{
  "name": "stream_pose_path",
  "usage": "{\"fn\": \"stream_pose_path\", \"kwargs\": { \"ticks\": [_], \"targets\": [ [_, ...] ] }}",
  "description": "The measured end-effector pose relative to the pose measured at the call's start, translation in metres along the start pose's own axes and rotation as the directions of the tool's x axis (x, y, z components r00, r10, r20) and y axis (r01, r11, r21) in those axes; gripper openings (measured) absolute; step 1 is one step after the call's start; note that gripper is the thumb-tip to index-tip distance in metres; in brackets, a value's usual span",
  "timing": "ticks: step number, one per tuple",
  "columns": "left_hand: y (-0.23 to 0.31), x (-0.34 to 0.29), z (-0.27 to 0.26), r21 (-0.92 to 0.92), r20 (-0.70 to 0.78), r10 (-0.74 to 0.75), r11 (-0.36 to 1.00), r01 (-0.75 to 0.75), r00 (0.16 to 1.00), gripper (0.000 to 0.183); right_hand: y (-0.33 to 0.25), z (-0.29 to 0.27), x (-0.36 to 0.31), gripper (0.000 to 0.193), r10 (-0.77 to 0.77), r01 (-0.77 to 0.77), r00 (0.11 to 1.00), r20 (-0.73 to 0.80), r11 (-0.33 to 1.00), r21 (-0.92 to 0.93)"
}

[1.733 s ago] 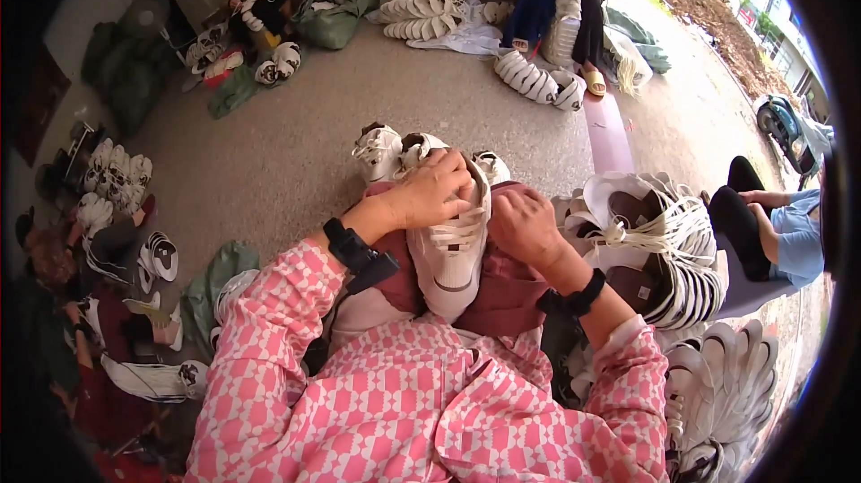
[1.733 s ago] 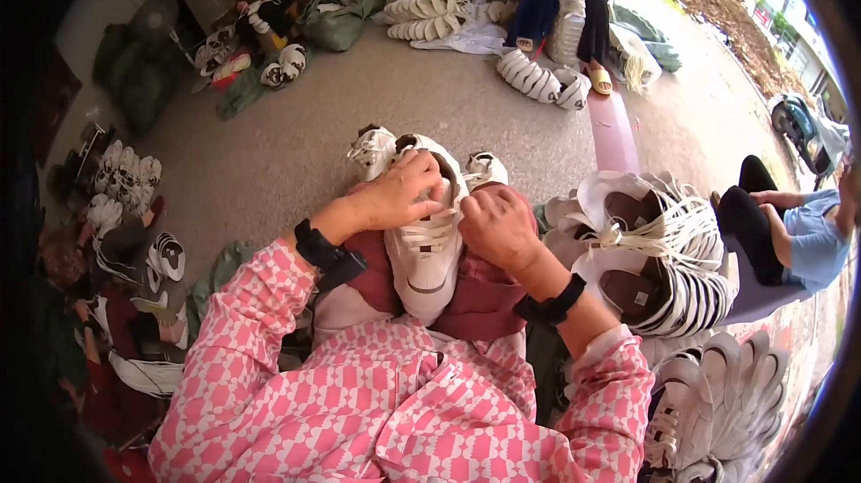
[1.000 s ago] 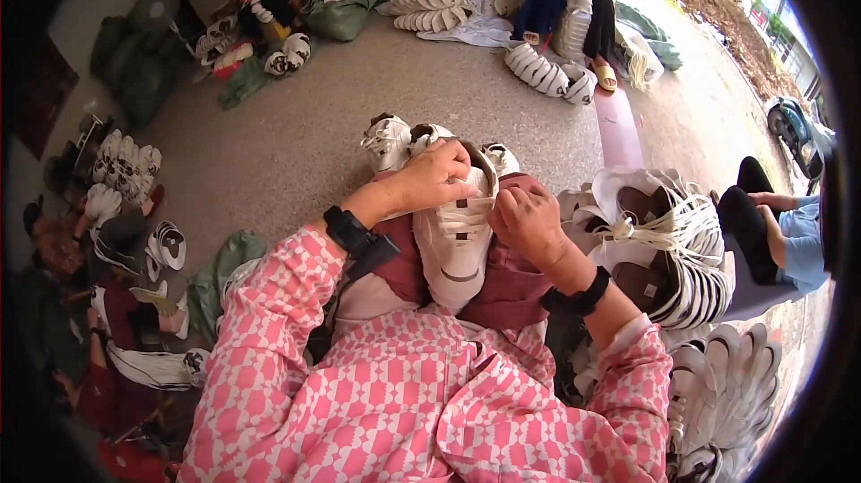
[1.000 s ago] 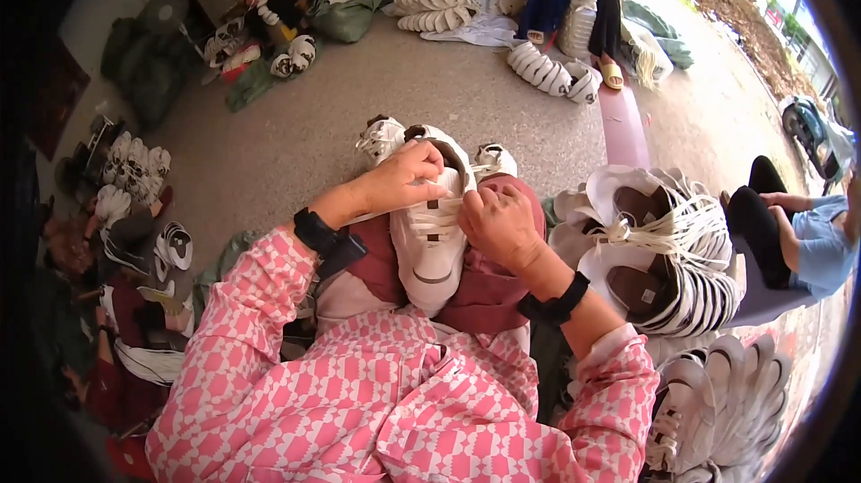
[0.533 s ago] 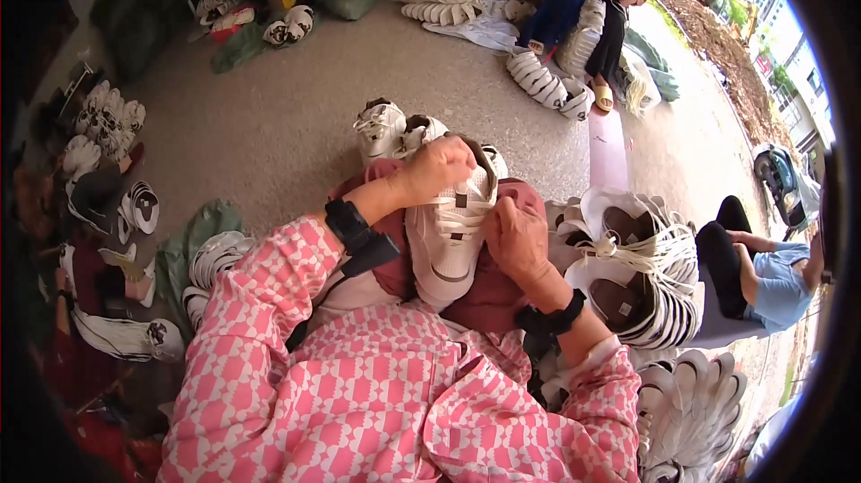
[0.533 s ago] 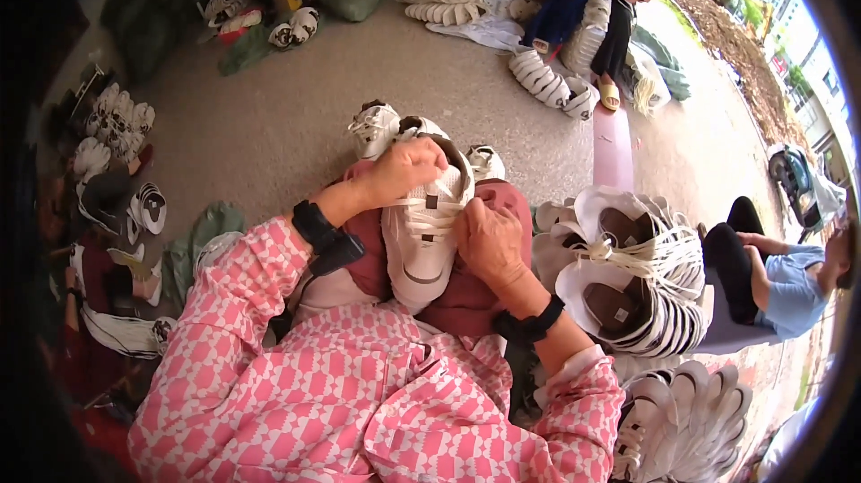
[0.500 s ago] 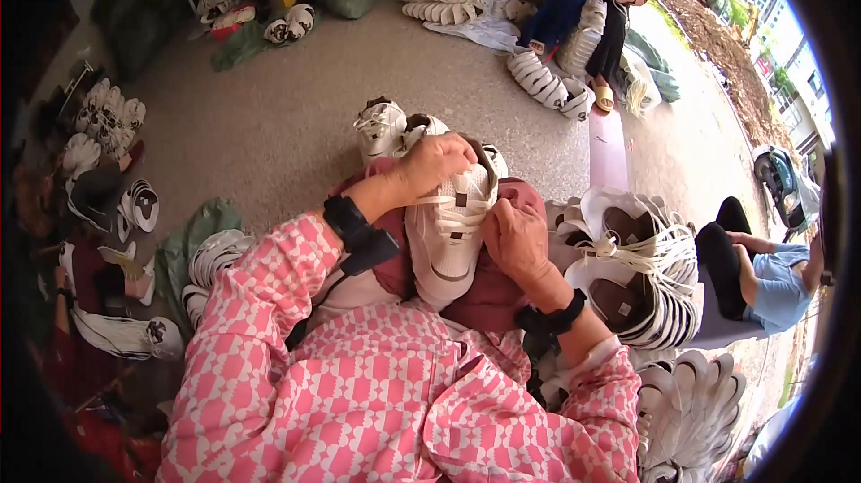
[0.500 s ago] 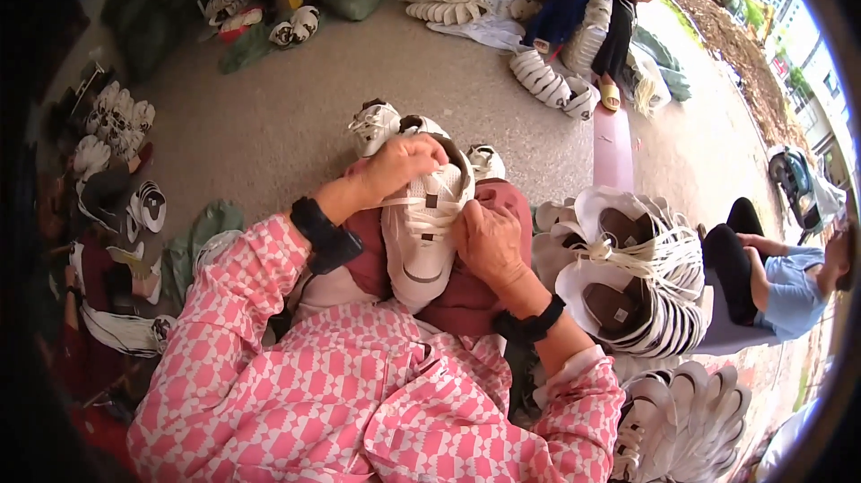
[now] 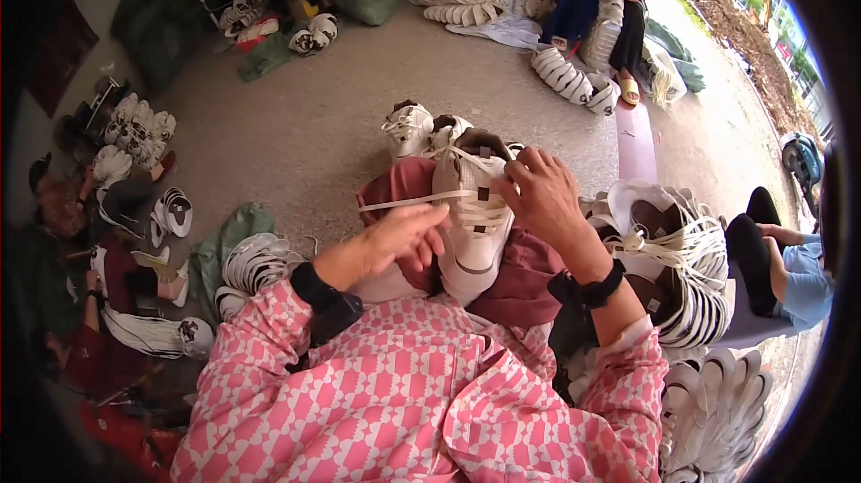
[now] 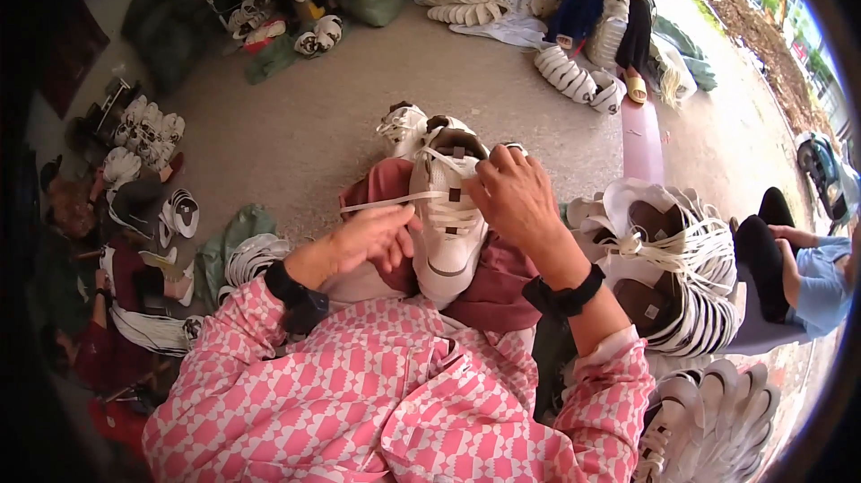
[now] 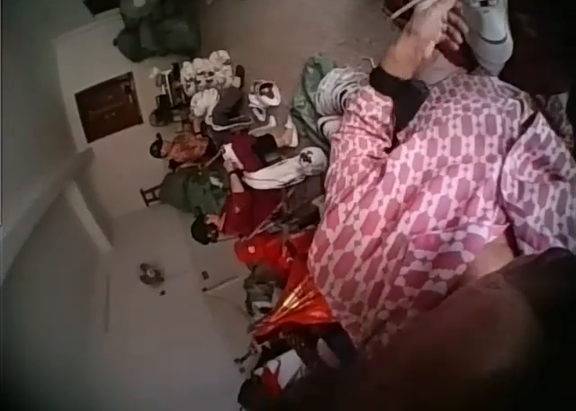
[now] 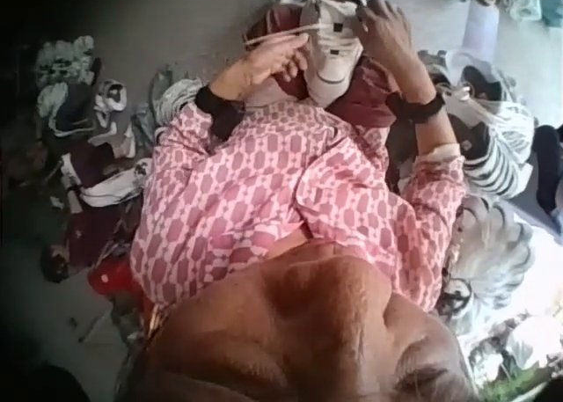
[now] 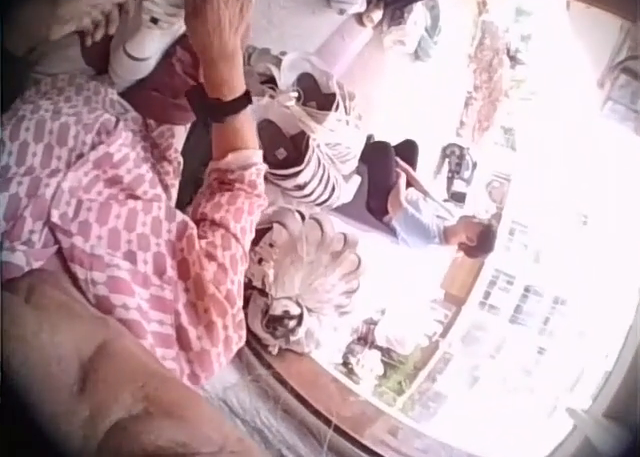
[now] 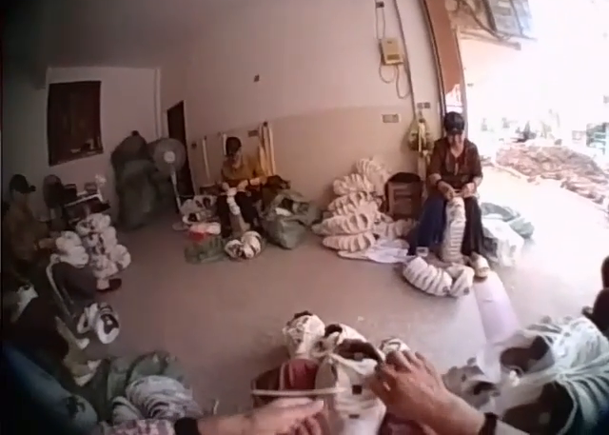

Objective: Lacing a pair of white sneakers while sitting and holding them in the lap.

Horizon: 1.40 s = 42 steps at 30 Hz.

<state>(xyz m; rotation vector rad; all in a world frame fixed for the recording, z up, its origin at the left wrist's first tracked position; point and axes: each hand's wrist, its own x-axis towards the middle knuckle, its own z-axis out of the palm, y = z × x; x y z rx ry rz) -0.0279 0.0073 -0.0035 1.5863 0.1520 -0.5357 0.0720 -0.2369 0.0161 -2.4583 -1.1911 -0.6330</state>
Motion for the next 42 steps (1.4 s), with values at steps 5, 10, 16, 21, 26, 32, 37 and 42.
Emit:
{"fn": "stream_pose_path", "kwargs": {
  "ticks": [5,10,16,21,26,32,37,42],
  "targets": [
    [-0.017,0.008,0.000,-0.688,-0.067,0.151,0.709,-0.155,0.986,0.031,-0.008,0.017,0.002,0.015,0.023,-0.017,0.999,0.049,0.994,-0.109],
    [-0.011,0.008,-0.026,-0.776,-0.205,0.372,0.502,-0.382,0.905,0.022,-0.019,0.006,-0.010,0.017,0.277,-0.341,0.940,0.198,0.761,0.552],
    [-0.025,-0.028,-0.089,-0.547,-0.551,0.380,0.507,-0.666,0.743,0.022,-0.024,-0.050,-0.050,0.032,0.400,-0.598,0.798,0.449,0.446,0.665],
    [-0.064,-0.055,-0.143,-0.373,-0.803,0.257,0.487,-0.790,0.538,0.025,0.002,-0.082,-0.123,0.037,0.540,-0.700,0.681,0.495,0.279,0.658],
    [-0.053,-0.063,-0.142,-0.452,-0.836,0.104,0.426,-0.784,0.539,0.028,0.017,-0.099,-0.187,0.028,0.543,-0.915,0.387,0.745,0.124,0.385],
    [-0.052,-0.056,-0.142,-0.503,-0.518,0.446,0.532,-0.681,0.730,0.034,0.015,-0.083,-0.168,0.017,0.632,-0.860,0.473,0.614,0.178,0.479],
    [-0.017,-0.016,-0.080,0.104,-0.405,0.463,0.880,-0.463,0.789,0.022,0.005,-0.047,-0.111,0.014,0.573,-0.736,0.658,0.489,0.350,0.579],
    [0.000,0.022,-0.032,0.429,-0.153,0.590,0.762,-0.485,0.792,0.020,-0.036,-0.029,-0.055,0.026,0.418,-0.673,0.726,0.546,0.266,0.691]
  ]
}}
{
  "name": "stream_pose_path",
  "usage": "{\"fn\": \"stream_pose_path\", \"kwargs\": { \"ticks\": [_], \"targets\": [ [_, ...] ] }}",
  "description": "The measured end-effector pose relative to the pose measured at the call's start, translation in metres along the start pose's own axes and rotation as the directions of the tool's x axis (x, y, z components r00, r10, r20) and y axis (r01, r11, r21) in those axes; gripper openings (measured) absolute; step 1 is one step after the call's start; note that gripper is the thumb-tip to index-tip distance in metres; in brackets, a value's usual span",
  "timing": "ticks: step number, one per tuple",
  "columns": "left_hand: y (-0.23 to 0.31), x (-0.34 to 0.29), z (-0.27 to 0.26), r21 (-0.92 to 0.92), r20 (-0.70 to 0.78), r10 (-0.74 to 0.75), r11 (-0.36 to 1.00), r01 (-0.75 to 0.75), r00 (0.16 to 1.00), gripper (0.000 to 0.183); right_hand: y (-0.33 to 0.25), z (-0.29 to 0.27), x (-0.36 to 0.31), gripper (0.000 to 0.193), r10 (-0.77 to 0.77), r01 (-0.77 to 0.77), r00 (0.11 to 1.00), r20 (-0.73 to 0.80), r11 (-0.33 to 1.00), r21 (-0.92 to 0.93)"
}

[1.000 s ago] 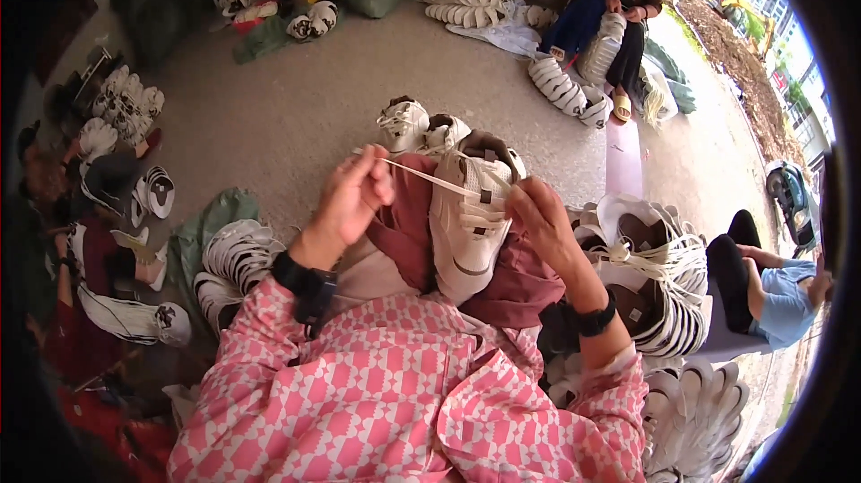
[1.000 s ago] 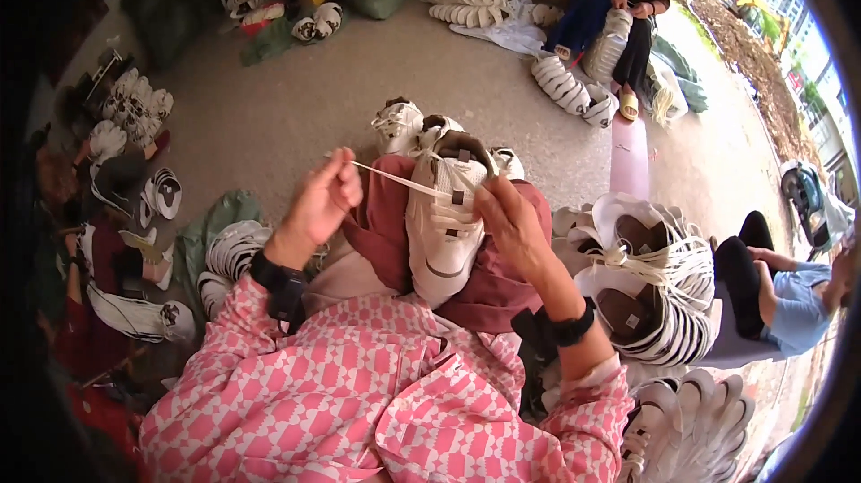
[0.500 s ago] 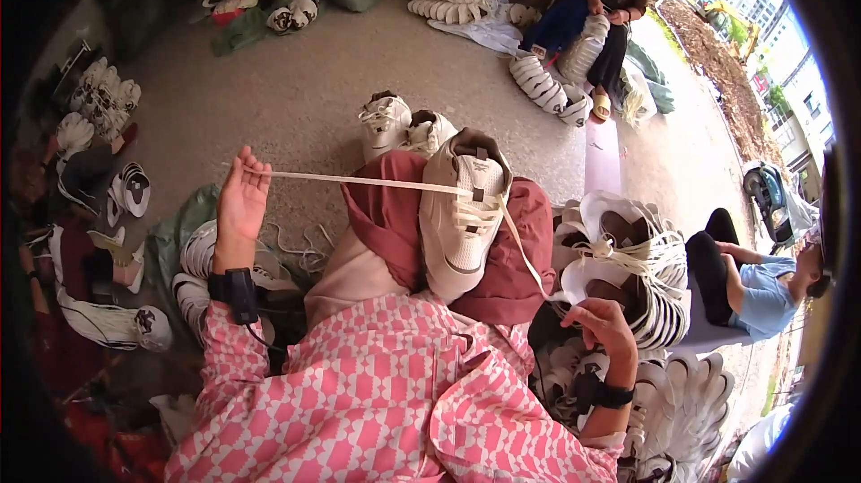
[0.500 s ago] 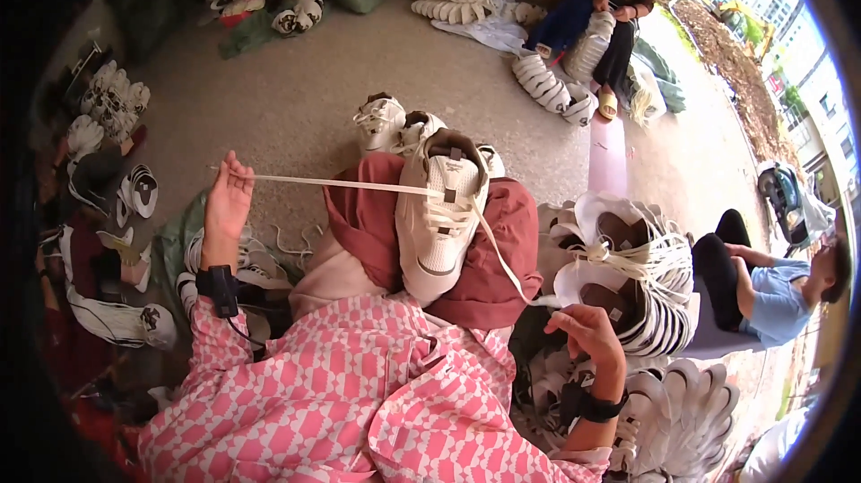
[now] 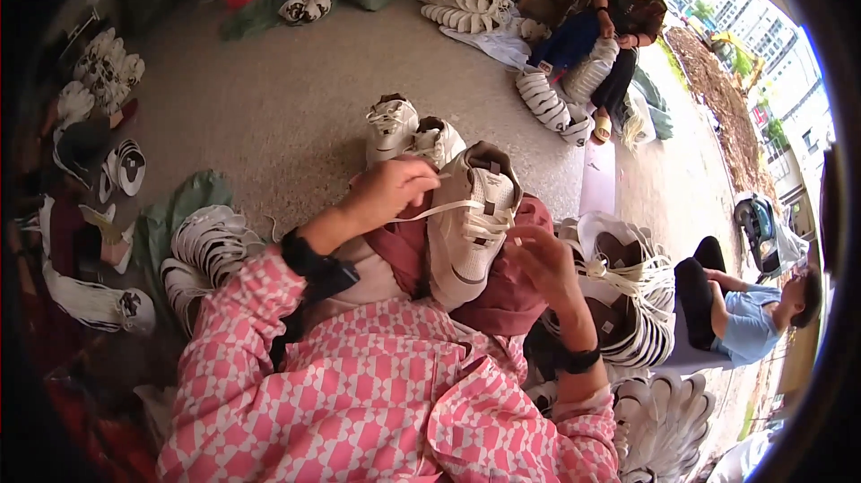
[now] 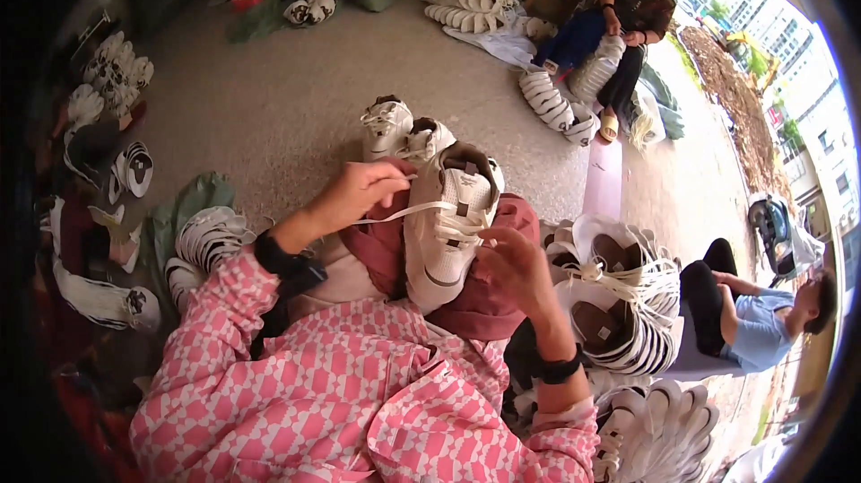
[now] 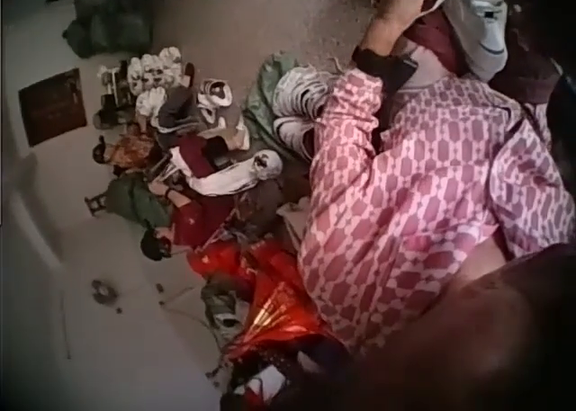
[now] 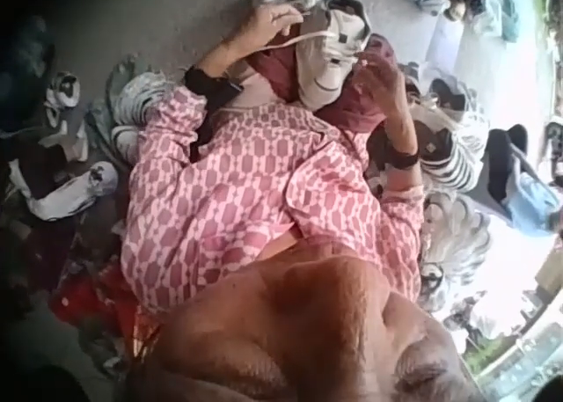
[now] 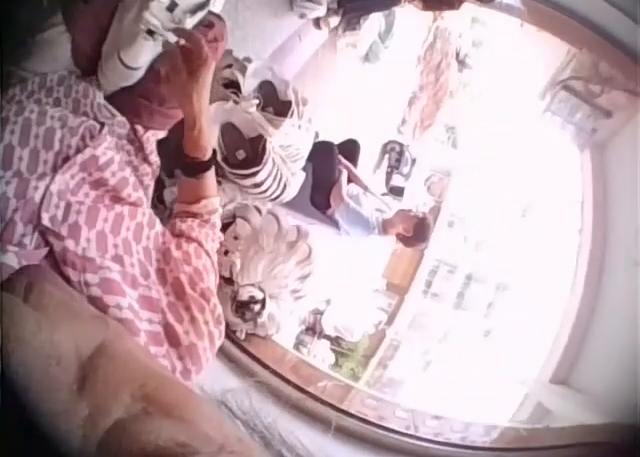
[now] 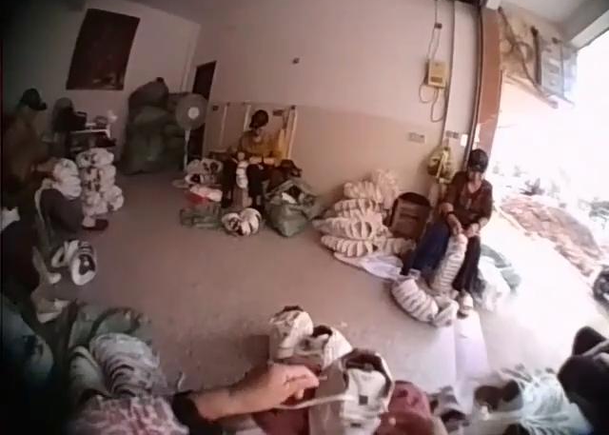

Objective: Lacing a pair of white sneakers while sitting and holding them in the lap.

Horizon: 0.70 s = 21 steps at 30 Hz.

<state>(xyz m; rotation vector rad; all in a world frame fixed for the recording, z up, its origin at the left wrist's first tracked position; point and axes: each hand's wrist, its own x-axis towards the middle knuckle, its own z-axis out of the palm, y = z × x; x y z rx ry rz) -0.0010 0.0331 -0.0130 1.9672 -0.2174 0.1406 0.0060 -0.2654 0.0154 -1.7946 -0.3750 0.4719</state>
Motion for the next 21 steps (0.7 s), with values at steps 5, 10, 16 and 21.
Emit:
{"fn": "stream_pose_path", "kwargs": {
  "ticks": [5,10,16,21],
  "targets": [
    [-0.006,0.013,0.024,0.102,0.043,0.207,0.972,-0.211,0.977,0.018,-0.029,0.031,0.030,0.035,0.103,-0.108,0.990,0.092,0.993,0.053],
    [-0.007,0.008,0.027,0.108,0.071,0.099,0.988,-0.106,0.993,0.021,-0.018,0.042,0.045,0.032,0.057,-0.062,0.995,0.078,0.996,0.062],
    [-0.005,0.003,0.027,0.083,0.072,0.038,0.996,-0.043,0.997,0.020,-0.008,0.054,0.044,0.028,0.046,-0.047,0.999,0.008,0.997,0.067],
    [-0.013,0.008,0.041,0.045,-0.041,0.191,0.981,-0.189,0.981,0.019,-0.004,0.054,0.037,0.029,0.041,-0.040,0.999,-0.006,0.995,0.086]
  ]
}}
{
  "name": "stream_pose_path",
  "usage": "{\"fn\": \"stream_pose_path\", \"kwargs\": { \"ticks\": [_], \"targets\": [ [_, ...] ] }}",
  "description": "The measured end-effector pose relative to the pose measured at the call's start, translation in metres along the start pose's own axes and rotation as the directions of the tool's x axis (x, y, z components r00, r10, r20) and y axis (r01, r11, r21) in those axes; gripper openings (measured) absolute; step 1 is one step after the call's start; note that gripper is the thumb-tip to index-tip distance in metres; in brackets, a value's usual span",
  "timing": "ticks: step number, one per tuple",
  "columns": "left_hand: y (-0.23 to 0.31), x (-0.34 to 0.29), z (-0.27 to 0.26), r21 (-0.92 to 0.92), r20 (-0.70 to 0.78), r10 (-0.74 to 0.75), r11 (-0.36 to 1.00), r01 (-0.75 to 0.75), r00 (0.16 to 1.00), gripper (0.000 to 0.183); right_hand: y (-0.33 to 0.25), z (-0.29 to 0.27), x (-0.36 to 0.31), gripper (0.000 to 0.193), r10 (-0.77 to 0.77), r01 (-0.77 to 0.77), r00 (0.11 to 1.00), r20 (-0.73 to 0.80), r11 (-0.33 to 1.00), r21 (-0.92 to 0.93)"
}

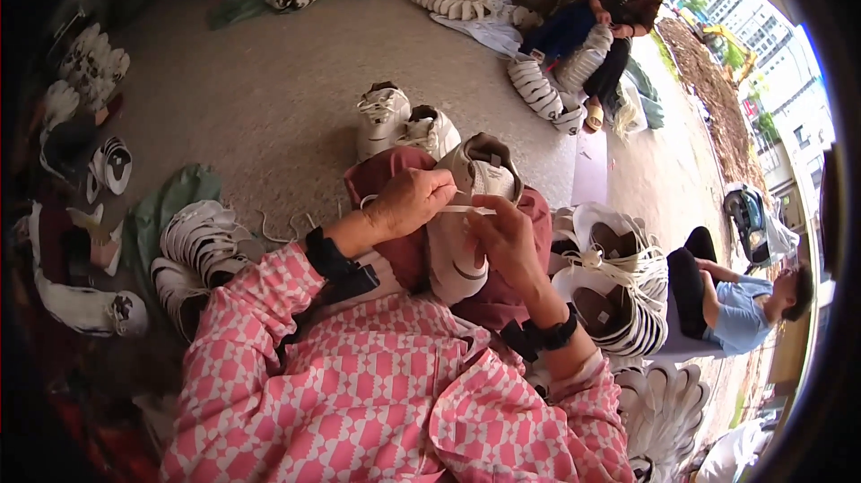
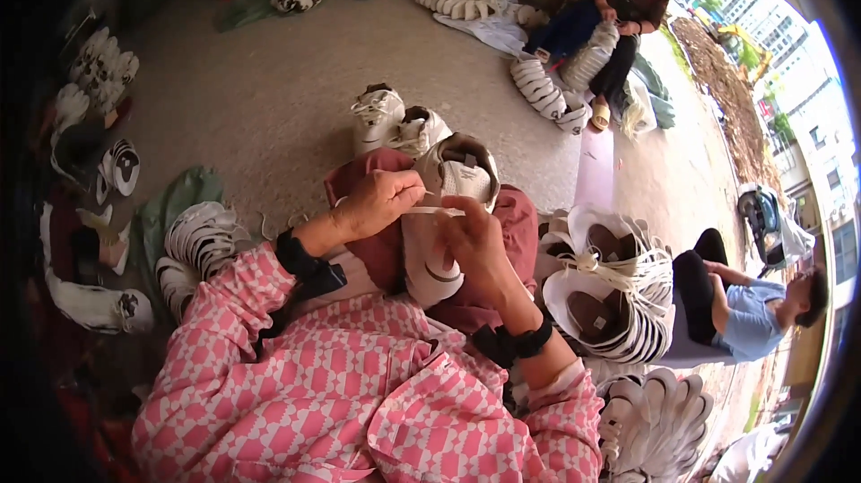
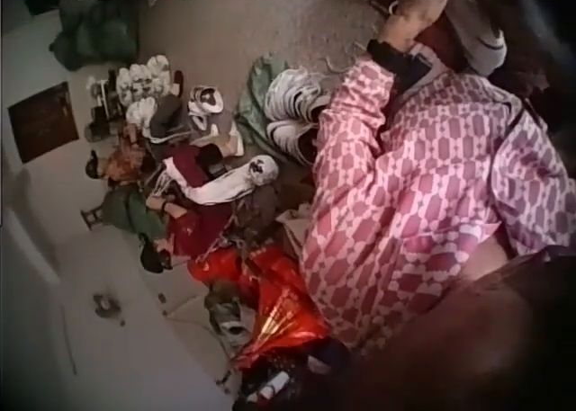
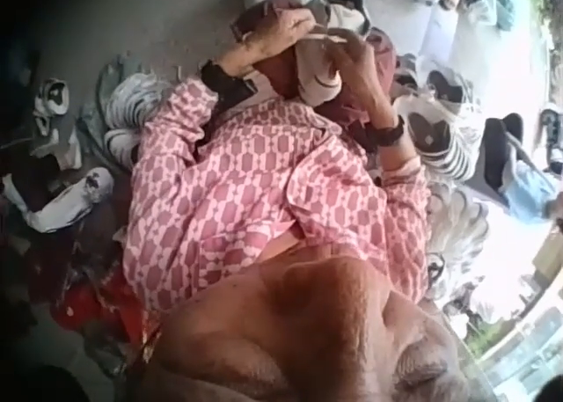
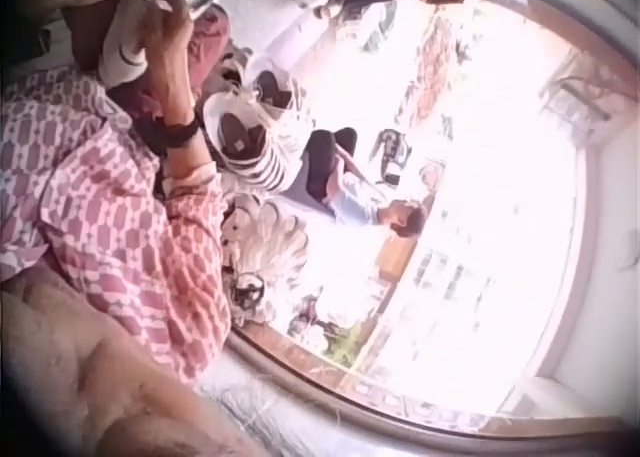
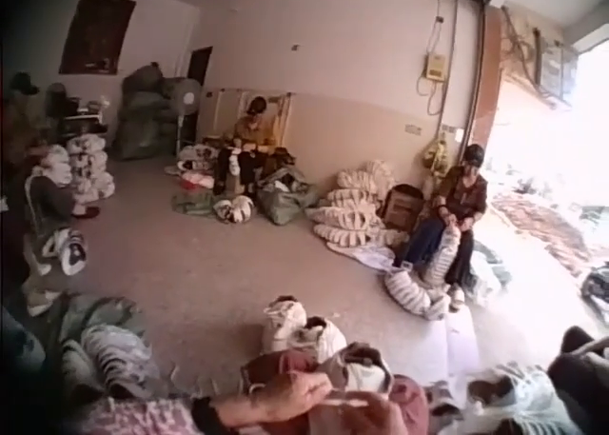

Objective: Lacing a pair of white sneakers while sitting and holding them in the lap.

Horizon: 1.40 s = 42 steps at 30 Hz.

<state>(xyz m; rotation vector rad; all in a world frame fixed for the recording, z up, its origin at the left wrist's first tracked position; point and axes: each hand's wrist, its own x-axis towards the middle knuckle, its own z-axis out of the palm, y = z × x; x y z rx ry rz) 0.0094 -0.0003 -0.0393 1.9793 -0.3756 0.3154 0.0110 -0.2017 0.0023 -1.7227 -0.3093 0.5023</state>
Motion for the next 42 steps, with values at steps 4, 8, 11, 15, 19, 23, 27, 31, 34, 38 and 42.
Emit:
{"fn": "stream_pose_path", "kwargs": {
  "ticks": [4,8,11,15,19,23,27,31,34,38,42],
  "targets": [
    [0.007,0.008,0.009,0.140,-0.014,0.065,0.988,-0.063,0.998,0.013,-0.005,-0.003,-0.006,0.030,-0.028,0.031,0.999,0.035,0.996,-0.079],
    [0.003,0.003,0.004,0.397,-0.003,0.179,0.903,-0.163,0.984,0.011,0.032,0.024,0.022,0.027,-0.245,0.247,0.968,-0.048,0.968,0.043],
    [0.023,0.013,-0.005,0.428,0.121,0.051,0.899,-0.098,0.991,0.011,0.032,0.025,0.026,0.022,-0.300,0.291,0.948,-0.103,0.952,-0.100],
    [0.030,0.026,-0.025,0.540,0.277,0.162,0.789,-0.293,0.947,0.012,0.024,0.016,0.025,0.021,-0.336,0.301,0.937,-0.095,0.915,-0.270],
    [0.052,0.040,-0.040,0.397,0.333,0.310,0.811,-0.431,0.890,0.042,-0.004,-0.003,0.028,0.020,-0.366,0.292,0.931,0.018,0.710,-0.641],
    [0.038,0.054,-0.051,0.172,0.551,0.190,0.927,-0.333,0.813,0.037,-0.025,-0.020,0.044,0.007,-0.741,0.535,0.658,0.137,0.332,-0.777],
    [0.022,0.071,-0.047,0.101,0.584,0.207,0.941,-0.323,0.785,0.032,-0.001,-0.038,0.083,0.007,-0.618,0.662,0.738,0.269,0.587,-0.466],
    [0.012,0.075,-0.048,0.062,0.606,0.122,0.978,-0.200,0.786,0.031,0.018,-0.043,0.089,0.008,-0.656,0.707,0.707,0.263,0.651,-0.277],
    [0.013,0.068,-0.050,-0.010,0.598,0.027,1.000,-0.026,0.801,0.027,0.013,-0.043,0.074,0.008,-0.584,0.660,0.751,0.308,0.656,-0.367],
    [-0.005,0.066,-0.045,-0.071,0.521,0.179,0.983,-0.167,0.834,0.022,0.017,-0.042,0.076,0.011,-0.622,0.705,0.709,0.331,0.622,-0.341],
    [-0.010,0.061,-0.038,-0.198,0.479,0.135,0.979,-0.043,0.867,0.019,0.016,-0.038,0.080,0.010,-0.605,0.678,0.734,0.309,0.633,-0.374]
  ]
}}
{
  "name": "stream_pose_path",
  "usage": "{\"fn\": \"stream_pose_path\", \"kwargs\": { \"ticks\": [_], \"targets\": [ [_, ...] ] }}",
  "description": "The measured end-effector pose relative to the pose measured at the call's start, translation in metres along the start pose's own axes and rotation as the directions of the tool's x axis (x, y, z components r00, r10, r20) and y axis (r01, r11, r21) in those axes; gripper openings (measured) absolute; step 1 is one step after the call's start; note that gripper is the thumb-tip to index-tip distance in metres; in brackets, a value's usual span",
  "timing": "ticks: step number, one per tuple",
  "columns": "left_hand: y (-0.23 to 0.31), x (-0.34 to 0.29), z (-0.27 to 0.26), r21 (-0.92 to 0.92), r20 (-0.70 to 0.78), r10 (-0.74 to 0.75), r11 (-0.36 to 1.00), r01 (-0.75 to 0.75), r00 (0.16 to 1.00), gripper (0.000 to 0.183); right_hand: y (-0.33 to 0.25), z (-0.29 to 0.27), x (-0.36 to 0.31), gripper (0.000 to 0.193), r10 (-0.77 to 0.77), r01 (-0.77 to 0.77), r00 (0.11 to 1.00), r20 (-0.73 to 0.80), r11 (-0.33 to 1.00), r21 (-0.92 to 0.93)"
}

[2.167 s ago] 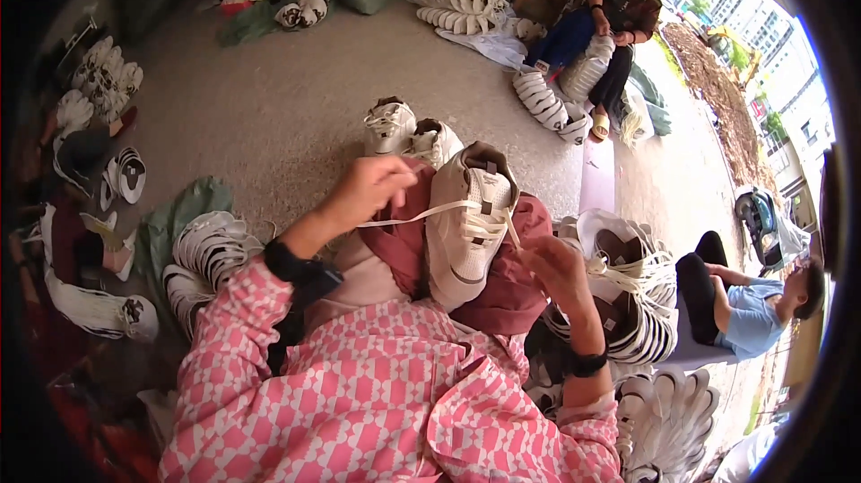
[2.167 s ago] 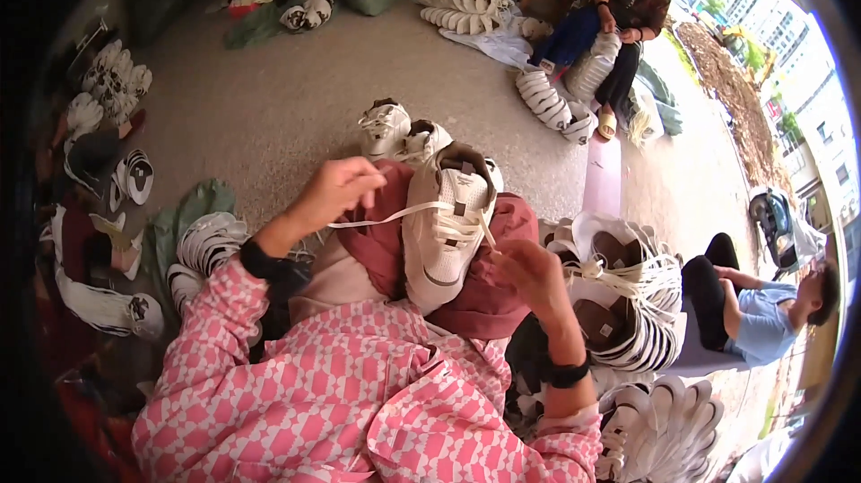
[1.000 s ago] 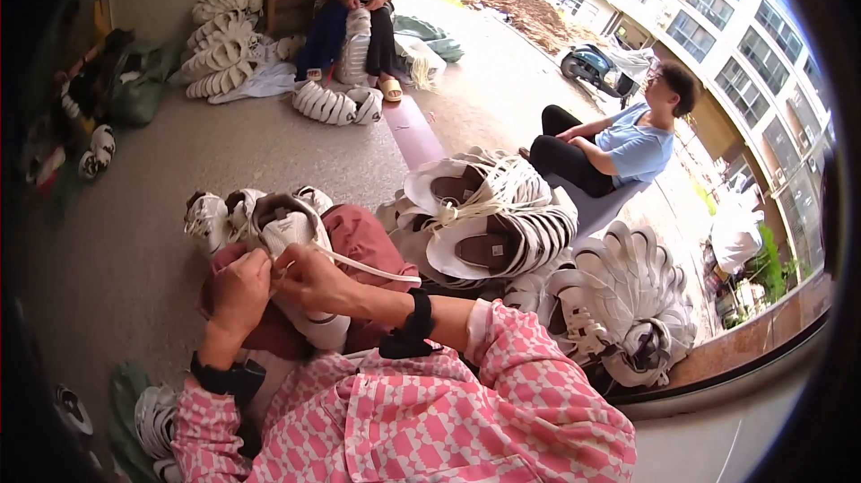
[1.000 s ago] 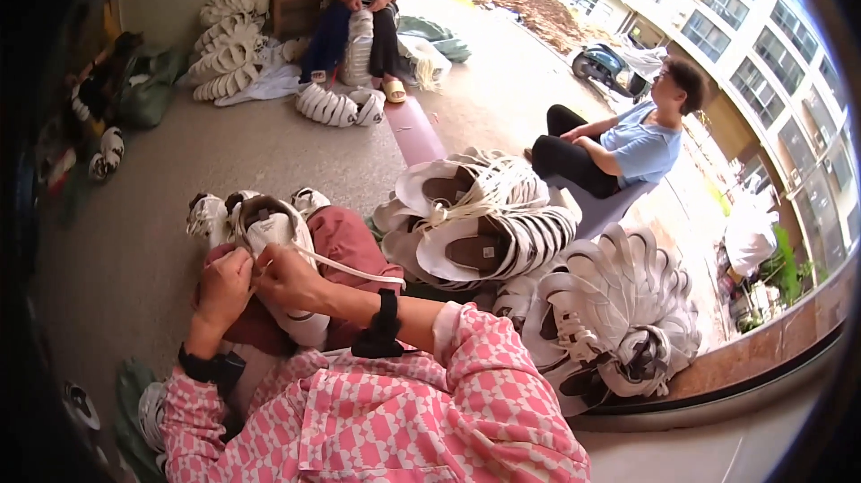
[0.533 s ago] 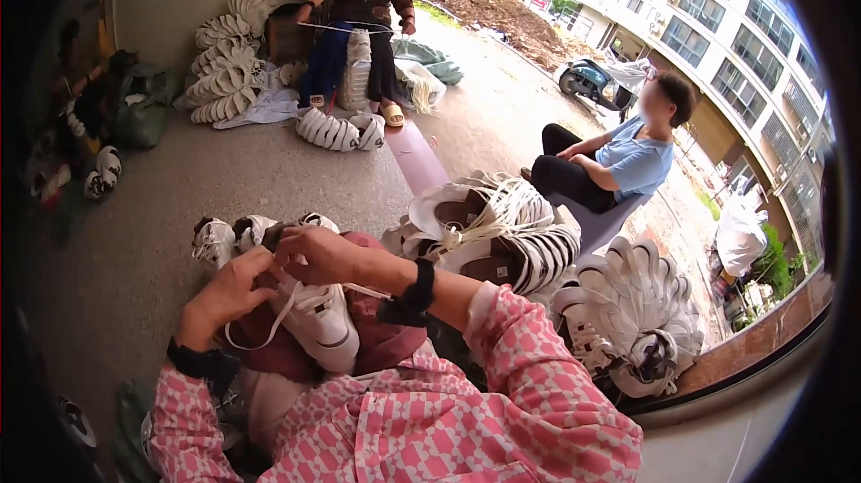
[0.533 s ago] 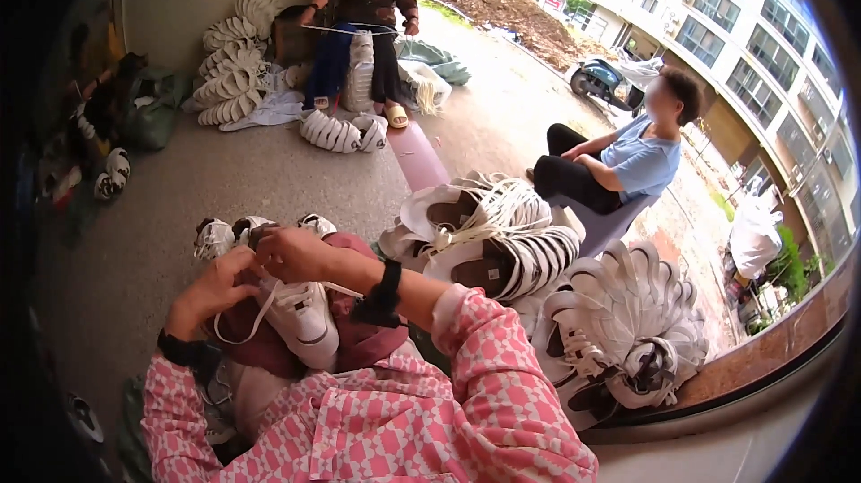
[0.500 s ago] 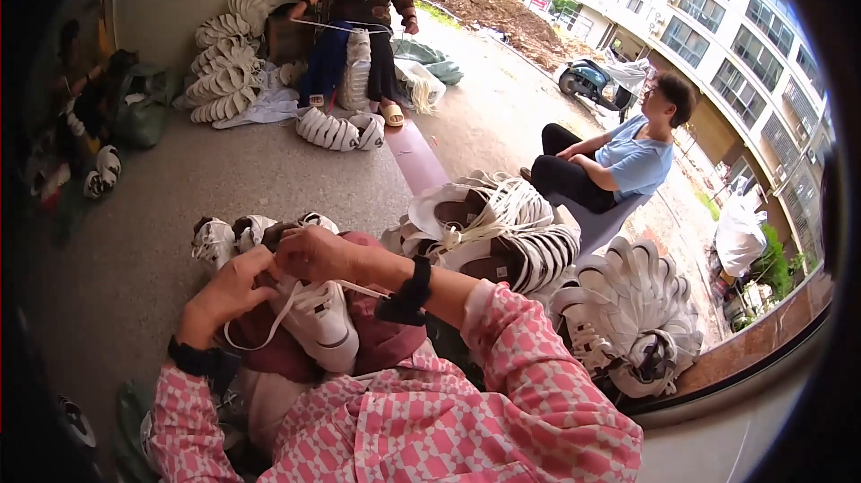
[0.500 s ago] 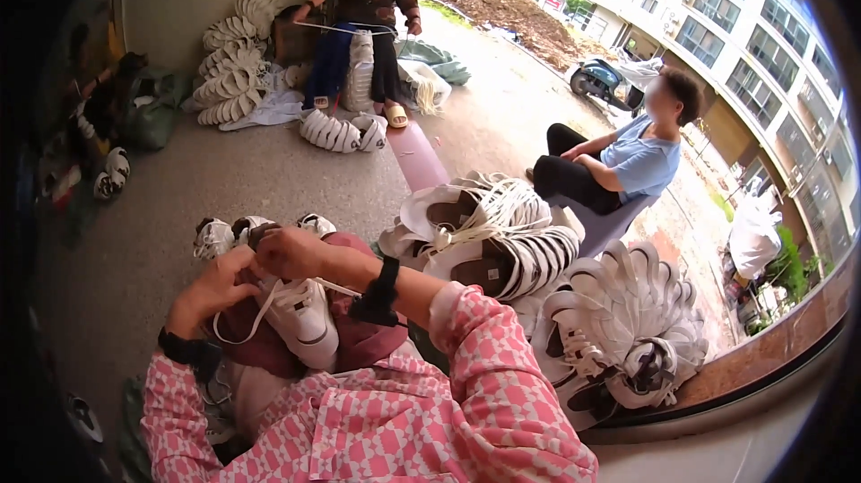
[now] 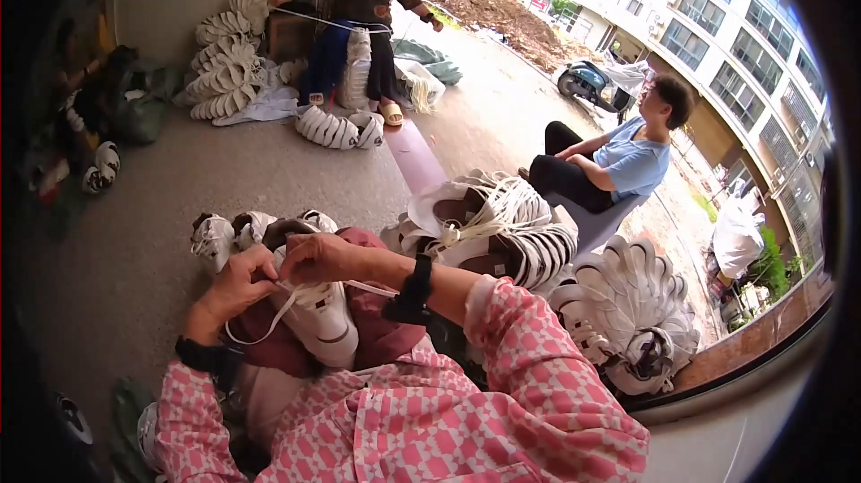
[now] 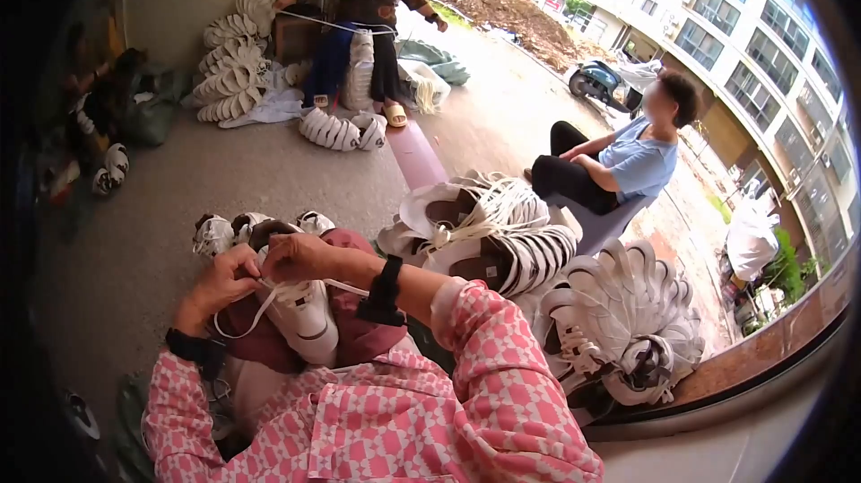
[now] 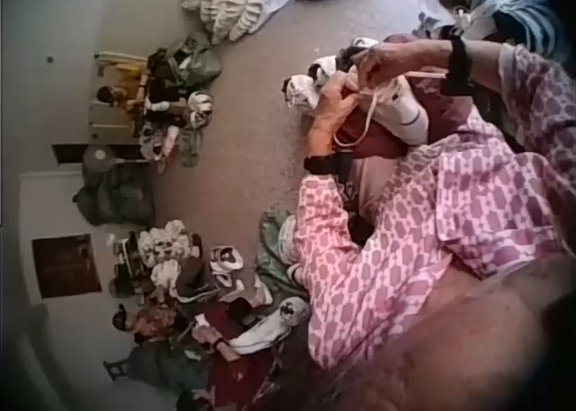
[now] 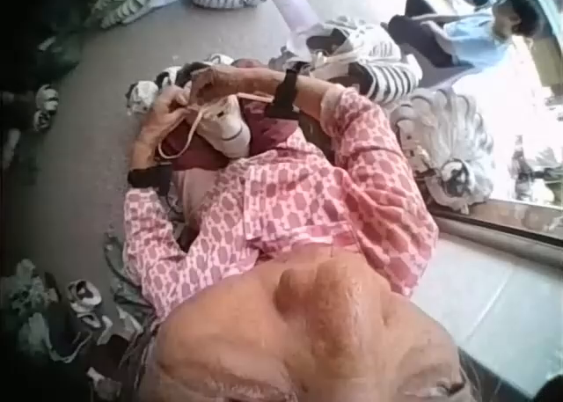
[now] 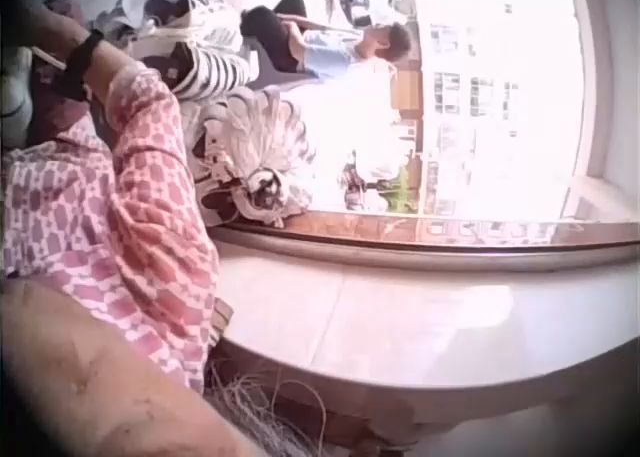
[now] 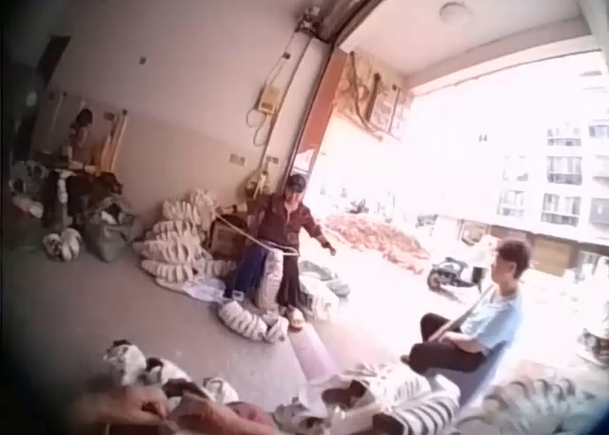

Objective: Lacing a pair of white sneakers while sitting and holding them in the lap.

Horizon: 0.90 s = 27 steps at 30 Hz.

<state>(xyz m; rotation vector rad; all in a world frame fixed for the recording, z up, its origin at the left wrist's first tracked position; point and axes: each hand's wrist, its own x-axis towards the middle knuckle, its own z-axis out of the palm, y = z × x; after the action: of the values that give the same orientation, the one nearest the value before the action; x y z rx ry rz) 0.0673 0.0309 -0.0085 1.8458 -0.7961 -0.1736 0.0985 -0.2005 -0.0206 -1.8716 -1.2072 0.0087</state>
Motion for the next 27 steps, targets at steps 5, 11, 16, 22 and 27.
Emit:
{"fn": "stream_pose_path", "kwargs": {
  "ticks": [5,11,16,22,27],
  "targets": [
    [-0.008,0.000,0.002,-0.046,-0.008,0.075,0.996,-0.075,0.997,0.021,0.004,0.003,0.007,0.008,-0.003,-0.003,0.997,0.074,0.997,0.074],
    [-0.008,-0.003,0.003,-0.034,-0.033,0.095,0.995,-0.096,0.995,0.019,-0.003,0.007,0.005,0.008,0.081,-0.078,0.996,0.029,0.993,-0.089],
    [-0.017,-0.007,-0.001,0.004,0.001,0.112,0.994,-0.112,0.994,0.020,-0.002,0.011,0.004,0.008,0.055,-0.056,0.998,0.030,0.998,0.008],
    [0.026,-0.008,0.008,0.169,-0.017,-0.037,0.985,0.039,0.999,0.021,-0.002,0.004,0.000,0.002,0.407,-0.380,0.913,-0.008,0.859,0.343],
    [0.031,0.007,0.020,0.506,-0.028,0.028,0.862,-0.010,0.999,0.026,-0.024,-0.013,0.007,0.008,0.583,-0.392,0.806,-0.096,0.649,0.652]
  ]
}}
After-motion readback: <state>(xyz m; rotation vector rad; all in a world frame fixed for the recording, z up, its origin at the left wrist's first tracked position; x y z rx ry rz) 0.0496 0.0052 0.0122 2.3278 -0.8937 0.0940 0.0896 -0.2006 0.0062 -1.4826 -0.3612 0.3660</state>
